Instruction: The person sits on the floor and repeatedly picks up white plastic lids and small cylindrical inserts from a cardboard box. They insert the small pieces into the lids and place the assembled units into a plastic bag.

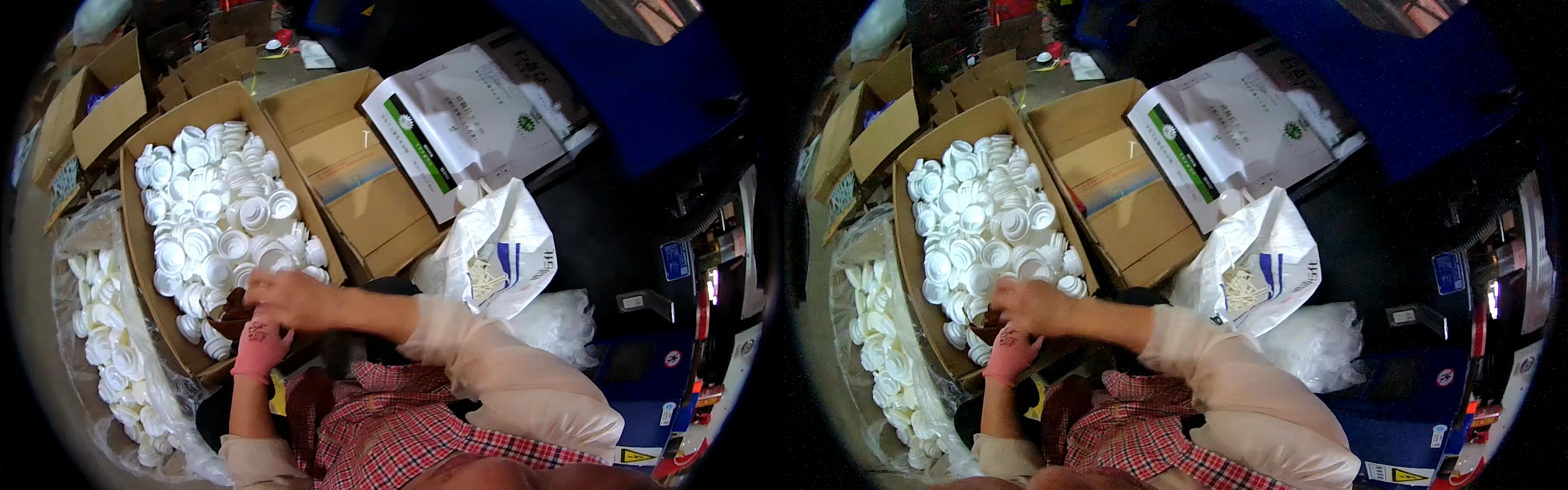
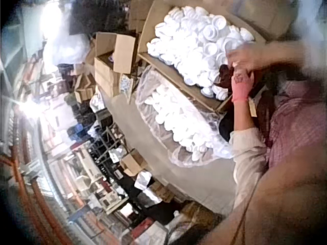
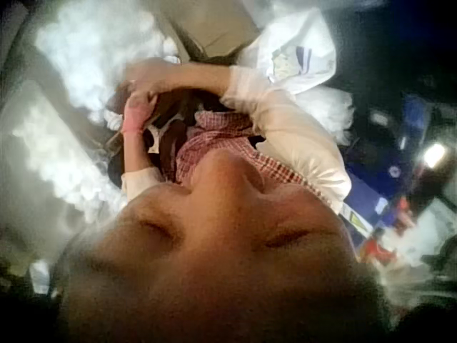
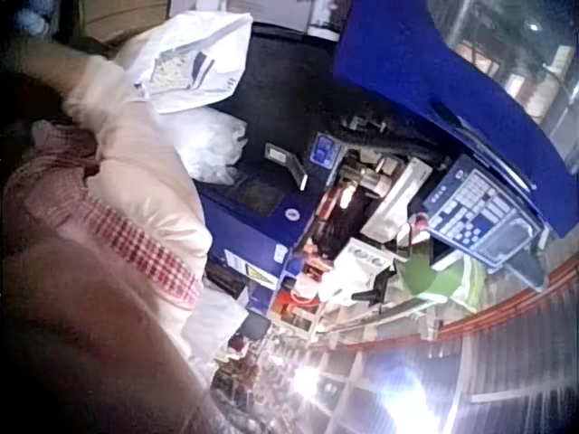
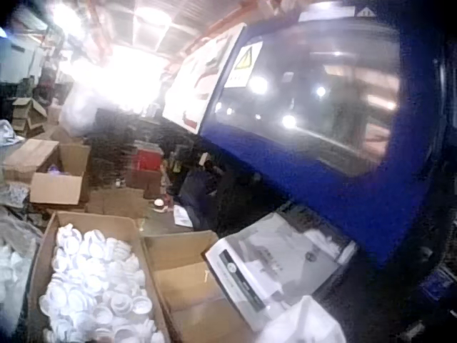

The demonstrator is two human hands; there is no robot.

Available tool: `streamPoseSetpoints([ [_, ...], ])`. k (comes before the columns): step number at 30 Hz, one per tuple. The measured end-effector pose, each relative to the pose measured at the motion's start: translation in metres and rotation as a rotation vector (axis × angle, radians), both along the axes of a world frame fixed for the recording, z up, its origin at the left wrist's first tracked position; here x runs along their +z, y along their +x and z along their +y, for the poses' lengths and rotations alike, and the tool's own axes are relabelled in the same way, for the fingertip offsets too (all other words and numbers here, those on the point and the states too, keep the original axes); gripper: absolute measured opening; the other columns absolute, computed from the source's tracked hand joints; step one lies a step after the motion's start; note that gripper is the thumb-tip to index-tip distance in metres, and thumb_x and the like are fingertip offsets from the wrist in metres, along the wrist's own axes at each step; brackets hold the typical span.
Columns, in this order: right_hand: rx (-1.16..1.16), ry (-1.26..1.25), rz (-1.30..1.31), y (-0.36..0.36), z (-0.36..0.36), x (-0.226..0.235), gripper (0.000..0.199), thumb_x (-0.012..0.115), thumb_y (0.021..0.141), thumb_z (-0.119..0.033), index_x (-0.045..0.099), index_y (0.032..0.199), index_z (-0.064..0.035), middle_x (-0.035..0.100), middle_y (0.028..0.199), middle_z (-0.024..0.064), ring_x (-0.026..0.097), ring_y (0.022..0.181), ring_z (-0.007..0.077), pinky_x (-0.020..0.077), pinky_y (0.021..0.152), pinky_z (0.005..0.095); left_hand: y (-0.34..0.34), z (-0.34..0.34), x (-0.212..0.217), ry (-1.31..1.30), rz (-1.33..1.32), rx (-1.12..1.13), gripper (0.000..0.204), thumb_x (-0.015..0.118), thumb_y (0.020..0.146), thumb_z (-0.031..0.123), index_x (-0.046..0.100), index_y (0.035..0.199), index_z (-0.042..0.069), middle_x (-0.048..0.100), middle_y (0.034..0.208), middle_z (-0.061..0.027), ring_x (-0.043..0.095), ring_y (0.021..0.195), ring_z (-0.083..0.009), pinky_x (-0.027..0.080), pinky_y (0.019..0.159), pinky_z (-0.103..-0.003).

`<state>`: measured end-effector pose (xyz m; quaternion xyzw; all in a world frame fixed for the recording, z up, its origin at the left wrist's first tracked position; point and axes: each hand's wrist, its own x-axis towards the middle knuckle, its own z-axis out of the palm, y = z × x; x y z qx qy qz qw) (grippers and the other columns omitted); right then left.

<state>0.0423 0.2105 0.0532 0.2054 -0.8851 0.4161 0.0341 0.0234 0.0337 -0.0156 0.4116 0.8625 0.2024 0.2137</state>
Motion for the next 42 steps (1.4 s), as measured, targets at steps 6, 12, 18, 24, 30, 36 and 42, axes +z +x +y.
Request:
streamPoseSetpoints([
  [6, -0.361, 0.178, 0.086, -0.027, 0.168, 0.021, 0.018, 0.064, 0.086, -0.01, 0.062, 0.103, -0.0036, 0.059, 0.097, 0.0133, 0.059, 0.084, 0.0285, 0.0492, 0.072, 0.0355, 0.005, 0.005, 0.024, -0.186, -0.055, 0.016, 0.05, 0.068, 0.082, 0.023, 0.052, 0.123, 0.0, 0.058, 0.117, -0.0187, 0.055, 0.109, -0.035, 0.044, 0.094, -0.043],
  [12, -0.753, 0.617, -0.421, -0.042, 0.354, -0.148, 0.023, 0.067, 0.078, -0.012, 0.066, 0.099, -0.0003, 0.064, 0.105, 0.0236, 0.06, 0.103, 0.0383, 0.0477, 0.09, 0.041, -0.001, 0.006, 0.018, -0.153, -0.038, 0.017, 0.047, 0.069, 0.08, 0.025, 0.055, 0.119, 0.002, 0.058, 0.111, -0.0166, 0.056, 0.105, -0.0325, 0.045, 0.09, -0.042],
  [18, -0.844, 0.847, -1.063, -0.019, 0.413, -0.291, 0.08, 0.08, 0.073, -0.028, 0.04, 0.14, -0.0153, 0.046, 0.139, 0.0189, 0.046, 0.126, 0.0397, 0.0426, 0.102, 0.0476, -0.007, 0.005, 0.018, -0.192, -0.063, 0.062, 0.05, 0.069, 0.08, 0.025, 0.053, 0.121, 0.001, 0.057, 0.111, -0.0171, 0.054, 0.106, -0.0336, 0.043, 0.092, -0.044],
  [24, -1.038, 0.828, -1.193, 0.0, 0.415, -0.354, 0.093, 0.083, 0.068, -0.035, 0.032, 0.143, -0.0143, 0.032, 0.146, 0.0215, 0.026, 0.136, 0.0455, 0.0345, 0.101, 0.0622, -0.011, 0.014, 0.027, -0.223, -0.084, 0.011, 0.051, 0.07, 0.078, 0.024, 0.053, 0.12, 0.001, 0.055, 0.109, -0.017, 0.053, 0.106, -0.0341, 0.041, 0.092, -0.043],
  [30, -1.007, 0.783, -0.968, 0.077, 0.446, -0.406, 0.071, 0.072, 0.079, -0.028, 0.037, 0.139, -0.012, 0.024, 0.153, 0.0192, 0.024, 0.134, 0.0538, 0.0399, 0.089, 0.0694, -0.021, 0.024, 0.041, -0.264, -0.219, -0.075, 0.053, 0.069, 0.079, 0.027, 0.054, 0.122, 0.0, 0.054, 0.116, -0.0194, 0.052, 0.11, -0.0352, 0.041, 0.096, -0.043],
  [36, -0.939, 0.848, -0.94, -0.002, 0.359, -0.312, 0.08, 0.08, 0.072, -0.032, 0.039, 0.139, -0.0201, 0.036, 0.143, 0.0168, 0.039, 0.126, 0.0499, 0.0396, 0.097, 0.0611, 0.001, 0.011, 0.046, -0.179, -0.084, -0.015, 0.046, 0.067, 0.08, 0.028, 0.057, 0.116, 0.001, 0.056, 0.103, -0.0147, 0.054, 0.101, -0.0314, 0.043, 0.089, -0.041],
  [42, -0.923, 0.499, -0.431, -0.039, 0.392, -0.247, 0.088, 0.082, 0.064, -0.034, 0.04, 0.137, -0.0106, 0.045, 0.128, 0.0241, 0.05, 0.114, 0.0405, 0.0469, 0.092, 0.0435, -0.003, 0.002, 0.044, -0.082, -0.085, 0.012, 0.049, 0.068, 0.08, 0.027, 0.055, 0.12, 0.0, 0.058, 0.111, -0.0166, 0.054, 0.106, -0.033, 0.044, 0.092, -0.041],
])
